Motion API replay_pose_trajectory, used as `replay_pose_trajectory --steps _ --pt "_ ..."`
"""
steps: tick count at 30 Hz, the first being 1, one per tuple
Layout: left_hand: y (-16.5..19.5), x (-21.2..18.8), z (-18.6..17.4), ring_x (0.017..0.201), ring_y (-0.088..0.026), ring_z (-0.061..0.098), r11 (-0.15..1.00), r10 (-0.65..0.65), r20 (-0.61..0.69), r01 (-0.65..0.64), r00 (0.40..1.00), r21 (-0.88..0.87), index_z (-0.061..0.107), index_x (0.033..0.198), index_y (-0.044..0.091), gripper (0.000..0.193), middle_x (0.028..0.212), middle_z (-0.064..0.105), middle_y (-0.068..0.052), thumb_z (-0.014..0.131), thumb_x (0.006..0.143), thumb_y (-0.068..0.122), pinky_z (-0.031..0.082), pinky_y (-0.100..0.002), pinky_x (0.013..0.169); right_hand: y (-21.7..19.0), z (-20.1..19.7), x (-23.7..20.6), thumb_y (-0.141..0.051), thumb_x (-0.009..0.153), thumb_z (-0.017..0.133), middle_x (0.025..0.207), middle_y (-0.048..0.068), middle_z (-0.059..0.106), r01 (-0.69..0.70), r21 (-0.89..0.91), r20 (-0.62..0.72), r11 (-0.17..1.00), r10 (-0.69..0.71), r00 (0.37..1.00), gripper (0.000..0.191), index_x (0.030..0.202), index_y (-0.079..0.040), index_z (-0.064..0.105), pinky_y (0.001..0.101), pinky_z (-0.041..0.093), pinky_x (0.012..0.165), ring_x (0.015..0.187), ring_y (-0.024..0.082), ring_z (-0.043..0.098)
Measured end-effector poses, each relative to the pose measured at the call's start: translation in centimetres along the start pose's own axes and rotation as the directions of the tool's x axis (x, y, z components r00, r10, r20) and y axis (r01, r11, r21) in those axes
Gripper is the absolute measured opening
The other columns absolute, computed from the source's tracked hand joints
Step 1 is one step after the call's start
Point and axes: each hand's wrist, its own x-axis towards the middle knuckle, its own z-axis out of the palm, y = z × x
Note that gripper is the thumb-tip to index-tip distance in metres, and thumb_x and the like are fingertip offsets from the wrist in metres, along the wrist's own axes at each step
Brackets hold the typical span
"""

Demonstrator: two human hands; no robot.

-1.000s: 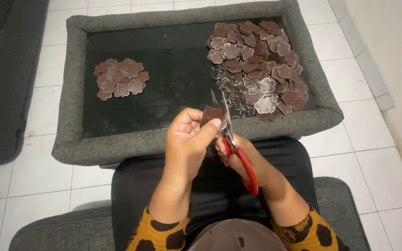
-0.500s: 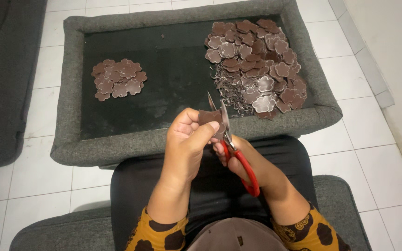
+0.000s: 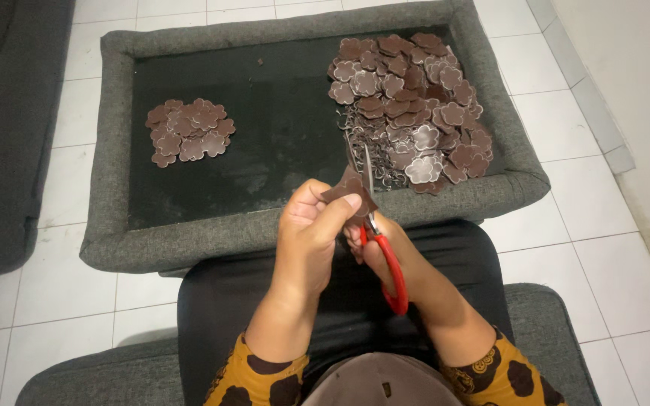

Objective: The person uses red-handled scissors to cut a brown, flower-shaped piece of material. They hold the material in their left hand and cut along the edges with their right hand, then place the finished piece on a pile on the table.

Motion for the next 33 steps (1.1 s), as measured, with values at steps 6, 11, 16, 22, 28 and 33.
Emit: replay_pose_trajectory --steps 6,11,16,22,28,33 --pt "-0.4 0.5 -0.2 0.062 -0.012 0.062 1.000 0.021 -0.025 -0.020 0.999 0.019 0.058 0.091 0.003 0.009 0.079 0.070 -0.010 0.067 0.094 0.004 0.052 -0.026 0.059 -0.1 0.1 0.3 -0.074 0.100 0.043 0.087 -0.002 0.046 -0.016 -0.090 -0.026 0.996 0.014 1.000 0.065 0.105 -0.009 0.048 0.0240 0.041 0.063 0.073 0.009 0.045" --pt "-0.6 0.6 -1.1 0.069 -0.009 0.062 1.000 0.010 -0.024 -0.010 1.000 0.002 0.059 0.089 0.005 0.011 0.082 0.069 -0.007 0.069 0.093 0.004 0.051 -0.023 0.066 -0.1 -0.2 -0.1 -0.066 0.098 0.051 0.081 -0.002 0.046 -0.112 -0.036 -0.053 0.993 0.110 0.993 0.059 0.102 -0.008 0.051 0.0249 0.038 0.060 0.070 0.009 0.043" --pt "-0.6 1.0 -2.0 0.068 -0.003 0.051 0.998 0.028 -0.037 -0.026 0.999 0.061 0.060 0.091 0.006 0.013 0.081 0.064 0.000 0.073 0.093 0.003 0.039 -0.020 0.062 -0.6 -0.9 -0.2 -0.045 0.102 0.055 0.082 -0.003 0.046 -0.085 -0.164 -0.035 0.983 0.081 0.996 0.036 0.097 -0.009 0.050 0.0245 0.040 0.064 0.074 0.007 0.042" --pt "-0.1 0.9 -2.0 0.070 -0.004 0.055 0.995 0.023 -0.039 -0.019 0.999 0.097 0.060 0.089 0.008 0.012 0.082 0.068 0.000 0.072 0.091 0.004 0.043 -0.021 0.065 -0.9 -0.6 -0.2 -0.045 0.101 0.055 0.078 -0.004 0.046 -0.161 -0.093 -0.053 0.983 0.156 0.986 0.037 0.095 -0.009 0.051 0.0234 0.038 0.059 0.070 0.006 0.041" --pt "0.0 0.9 -2.0 0.069 -0.004 0.055 0.996 0.022 -0.029 -0.019 0.999 0.090 0.060 0.090 0.008 0.012 0.082 0.068 0.000 0.072 0.091 0.004 0.043 -0.021 0.065 -0.7 -0.5 -0.3 -0.054 0.101 0.056 0.080 -0.005 0.045 -0.174 -0.011 -0.044 0.985 0.173 0.984 0.046 0.095 -0.009 0.051 0.0225 0.036 0.058 0.070 0.005 0.040" --pt "0.3 0.9 -2.2 0.072 -0.003 0.057 0.993 0.018 -0.043 -0.013 0.999 0.118 0.062 0.092 0.008 0.008 0.086 0.070 0.000 0.070 0.092 0.007 0.042 -0.020 0.065 -0.2 -0.7 -0.5 -0.051 0.101 0.059 0.078 -0.007 0.044 -0.190 -0.030 -0.048 0.981 0.188 0.981 0.042 0.094 -0.010 0.051 0.0219 0.035 0.058 0.069 0.004 0.039"
